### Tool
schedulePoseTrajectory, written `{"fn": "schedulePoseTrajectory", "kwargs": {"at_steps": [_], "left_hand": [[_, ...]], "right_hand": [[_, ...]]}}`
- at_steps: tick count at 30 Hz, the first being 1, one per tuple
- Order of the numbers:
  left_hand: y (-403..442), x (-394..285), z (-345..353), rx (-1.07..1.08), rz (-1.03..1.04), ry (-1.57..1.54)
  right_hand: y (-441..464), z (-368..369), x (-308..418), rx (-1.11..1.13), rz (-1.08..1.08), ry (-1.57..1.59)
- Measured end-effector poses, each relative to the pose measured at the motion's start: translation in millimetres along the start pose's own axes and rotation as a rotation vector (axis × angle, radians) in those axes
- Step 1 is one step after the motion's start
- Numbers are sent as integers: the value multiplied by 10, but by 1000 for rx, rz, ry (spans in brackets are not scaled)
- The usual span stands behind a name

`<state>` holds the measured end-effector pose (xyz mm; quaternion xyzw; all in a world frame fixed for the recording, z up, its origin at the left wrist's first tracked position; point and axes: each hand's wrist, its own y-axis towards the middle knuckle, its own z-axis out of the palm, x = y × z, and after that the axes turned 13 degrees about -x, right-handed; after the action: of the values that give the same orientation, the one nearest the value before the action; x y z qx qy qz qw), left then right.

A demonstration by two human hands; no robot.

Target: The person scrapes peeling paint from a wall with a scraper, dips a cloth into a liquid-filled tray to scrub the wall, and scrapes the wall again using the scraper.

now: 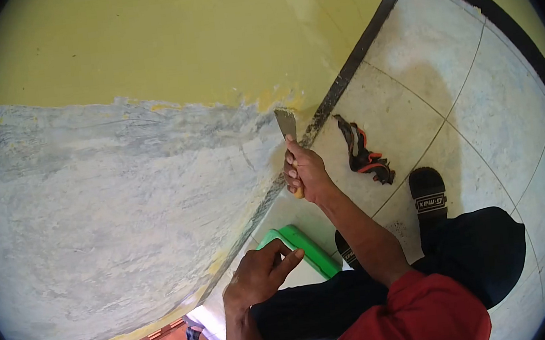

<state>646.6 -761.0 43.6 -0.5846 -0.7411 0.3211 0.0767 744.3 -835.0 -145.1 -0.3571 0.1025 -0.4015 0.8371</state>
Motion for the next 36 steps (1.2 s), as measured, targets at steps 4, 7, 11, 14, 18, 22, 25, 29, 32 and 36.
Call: {"fn": "schedulePoseTrajectory", "kwargs": {"at_steps": [4, 7, 11, 14, 18, 22, 25, 29, 32, 36], "left_hand": [[39, 40, 18, -27, 19, 3], [38, 42, 8, 3, -30, 10], [87, 47, -3, -6, -25, 27], [146, 100, 12, -43, 47, 36], [73, -19, 31, -40, 71, -14], [125, -68, -19, -56, 51, 29], [120, -113, -2, -19, 60, 24], [127, -29, 15, -76, 53, 17], [112, -70, 27, -43, 38, 8], [84, -118, 26, -77, 69, 18]], "right_hand": [[305, -221, 120, -30, -268, -256], [493, -360, 269, -17, -538, -424], [730, -519, 360, -80, -749, -610], [627, -373, 452, -135, -1032, -711], [704, -460, 321, -193, -770, -665], [669, -438, 491, -178, -1060, -731], [574, -403, 550, -176, -1002, -779], [748, -458, 564, -226, -935, -673], [543, -225, 737, -183, -987, -869], [671, -529, 615, -197, -1117, -785]]}}
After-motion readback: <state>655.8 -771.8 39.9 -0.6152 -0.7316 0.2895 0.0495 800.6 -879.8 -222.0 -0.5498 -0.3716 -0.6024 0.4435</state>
